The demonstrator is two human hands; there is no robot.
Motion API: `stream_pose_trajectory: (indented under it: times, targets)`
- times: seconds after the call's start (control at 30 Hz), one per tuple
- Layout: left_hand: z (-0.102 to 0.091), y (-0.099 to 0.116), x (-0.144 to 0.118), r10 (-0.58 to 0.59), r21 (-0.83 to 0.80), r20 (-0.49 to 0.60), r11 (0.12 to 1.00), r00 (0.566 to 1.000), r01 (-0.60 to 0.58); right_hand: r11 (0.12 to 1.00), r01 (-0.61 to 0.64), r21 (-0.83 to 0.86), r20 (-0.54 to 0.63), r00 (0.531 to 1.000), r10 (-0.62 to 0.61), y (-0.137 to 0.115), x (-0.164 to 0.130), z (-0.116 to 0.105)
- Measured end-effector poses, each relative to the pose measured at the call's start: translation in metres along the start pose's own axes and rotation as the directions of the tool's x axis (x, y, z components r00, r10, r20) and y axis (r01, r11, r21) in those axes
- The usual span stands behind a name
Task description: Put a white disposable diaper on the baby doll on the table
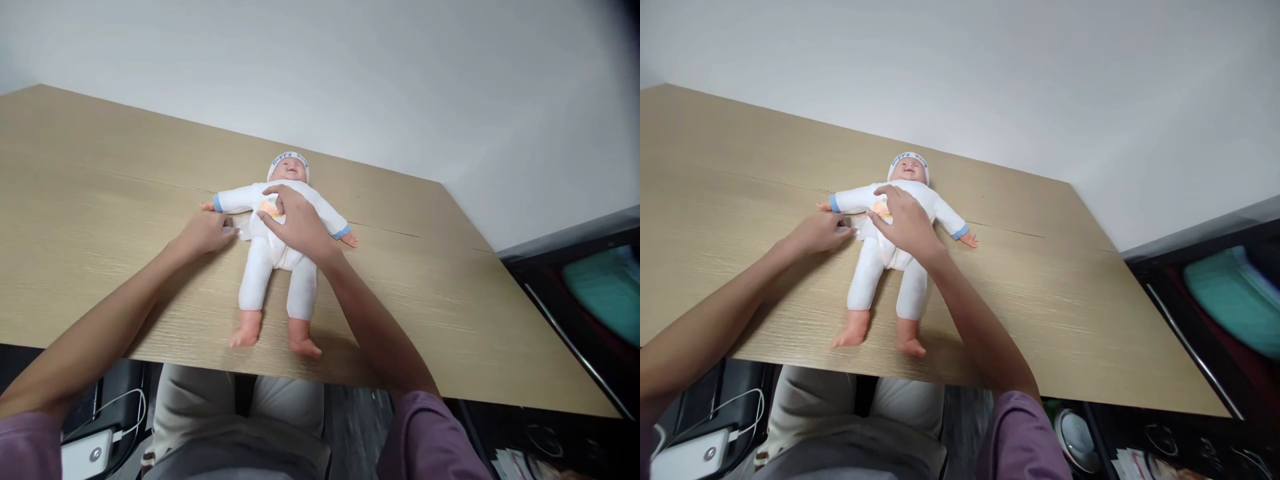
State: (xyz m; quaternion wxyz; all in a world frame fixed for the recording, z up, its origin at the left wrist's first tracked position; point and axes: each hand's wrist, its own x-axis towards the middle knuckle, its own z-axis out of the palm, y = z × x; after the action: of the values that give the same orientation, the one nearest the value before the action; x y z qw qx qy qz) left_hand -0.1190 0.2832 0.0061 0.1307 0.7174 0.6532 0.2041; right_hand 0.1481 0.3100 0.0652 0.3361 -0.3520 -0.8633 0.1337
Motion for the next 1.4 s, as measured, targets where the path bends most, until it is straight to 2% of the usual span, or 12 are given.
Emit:
stream_pose_trajectory:
  times: [0.1,0.23,0.4,0.5,0.6,0.73,0.8,0.87,0.97,1.03,1.13,1.4]
  targets:
    - [-0.013,0.001,0.006,-0.06,-0.229,0.063,0.971,0.996,0.073,0.999,-0.054,-0.008,0.032,0.998,0.054,0.008,0.005,0.011]
    - [-0.02,0.025,0.013,-0.069,-0.55,0.052,0.831,0.996,0.086,0.998,-0.058,0.004,0.036,0.998,0.057,0.017,0.006,0.019]
    - [-0.008,0.074,0.021,0.022,-0.64,0.05,0.768,0.999,0.015,0.995,-0.101,-0.022,0.058,0.993,0.102,0.018,0.01,0.022]
    - [-0.004,0.088,0.026,0.172,-0.632,-0.022,0.761,0.985,-0.147,0.992,-0.123,0.025,0.051,0.991,0.122,0.018,0.011,0.019]
    - [0.003,0.083,0.033,0.258,-0.626,-0.13,0.727,0.957,-0.281,0.987,-0.139,0.086,0.063,0.989,0.134,0.017,0.011,0.016]
    - [0.019,0.062,0.042,0.108,-0.689,-0.235,0.682,0.966,-0.244,0.979,-0.156,0.135,0.093,0.985,0.144,0.015,0.011,0.012]
    - [0.025,0.053,0.045,0.08,-0.705,-0.2,0.681,0.976,-0.2,0.976,-0.161,0.143,0.089,0.985,0.149,0.015,0.011,0.012]
    - [0.027,0.047,0.047,0.118,-0.73,-0.117,0.663,0.986,-0.166,0.974,-0.168,0.153,0.08,0.984,0.157,0.014,0.01,0.012]
    - [0.026,0.042,0.05,0.176,-0.814,-0.006,0.571,0.984,-0.108,0.969,-0.18,0.169,0.081,0.982,0.169,0.014,0.009,0.011]
    - [0.025,0.042,0.051,0.177,-0.856,0.028,0.513,0.984,-0.068,0.966,-0.192,0.171,0.088,0.98,0.179,0.015,0.008,0.011]
    - [0.026,0.042,0.052,0.157,-0.866,0.041,0.499,0.987,-0.043,0.965,-0.2,0.172,0.089,0.978,0.187,0.015,0.008,0.01]
    - [0.024,0.048,0.051,0.095,-0.839,-0.005,0.542,0.996,-0.056,0.961,-0.155,0.228,0.029,0.988,0.152,0.023,0.008,0.014]
